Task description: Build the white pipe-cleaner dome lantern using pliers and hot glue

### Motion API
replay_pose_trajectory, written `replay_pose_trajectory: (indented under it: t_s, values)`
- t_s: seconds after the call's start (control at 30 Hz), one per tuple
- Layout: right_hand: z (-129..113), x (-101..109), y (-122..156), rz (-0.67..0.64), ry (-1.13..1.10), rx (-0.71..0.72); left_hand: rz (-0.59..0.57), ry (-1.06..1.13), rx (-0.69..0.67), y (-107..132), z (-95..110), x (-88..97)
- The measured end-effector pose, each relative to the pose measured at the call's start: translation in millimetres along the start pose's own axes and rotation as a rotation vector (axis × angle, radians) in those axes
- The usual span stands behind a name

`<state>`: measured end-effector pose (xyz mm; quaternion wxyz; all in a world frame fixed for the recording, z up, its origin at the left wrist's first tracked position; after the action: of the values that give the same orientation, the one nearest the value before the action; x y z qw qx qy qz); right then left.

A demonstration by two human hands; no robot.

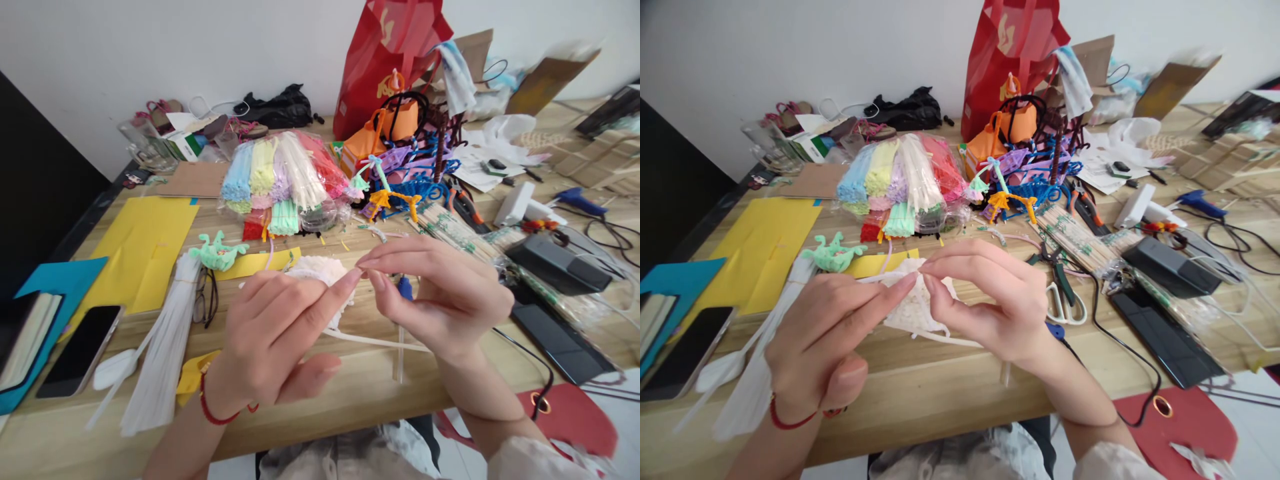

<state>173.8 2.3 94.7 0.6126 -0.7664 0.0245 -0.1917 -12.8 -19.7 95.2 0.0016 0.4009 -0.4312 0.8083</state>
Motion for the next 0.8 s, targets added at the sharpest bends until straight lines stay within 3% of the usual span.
replay_pose_trajectory:
  t_s: [0.47,0.8]
  values:
    - [7.4,5.2,-2.1,0.109,-0.030,-0.046,0.077,0.011,-0.049,-0.2,-2.5,0.5]
    - [4.2,3.8,-4.1,-0.105,-0.152,-0.167,0.114,-0.031,-0.079,0.3,-4.0,0.5]
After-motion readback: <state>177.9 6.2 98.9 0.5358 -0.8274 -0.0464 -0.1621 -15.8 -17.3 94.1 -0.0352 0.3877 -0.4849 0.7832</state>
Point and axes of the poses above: each hand's wrist, its own y-axis away from the middle knuckle, its own x-axis out of the back of the hand, z = x × y, the point moved 2 cm from there along -y, towards the middle knuckle, and after that the axes turned 15 degrees about x, right-handed, at the moved point
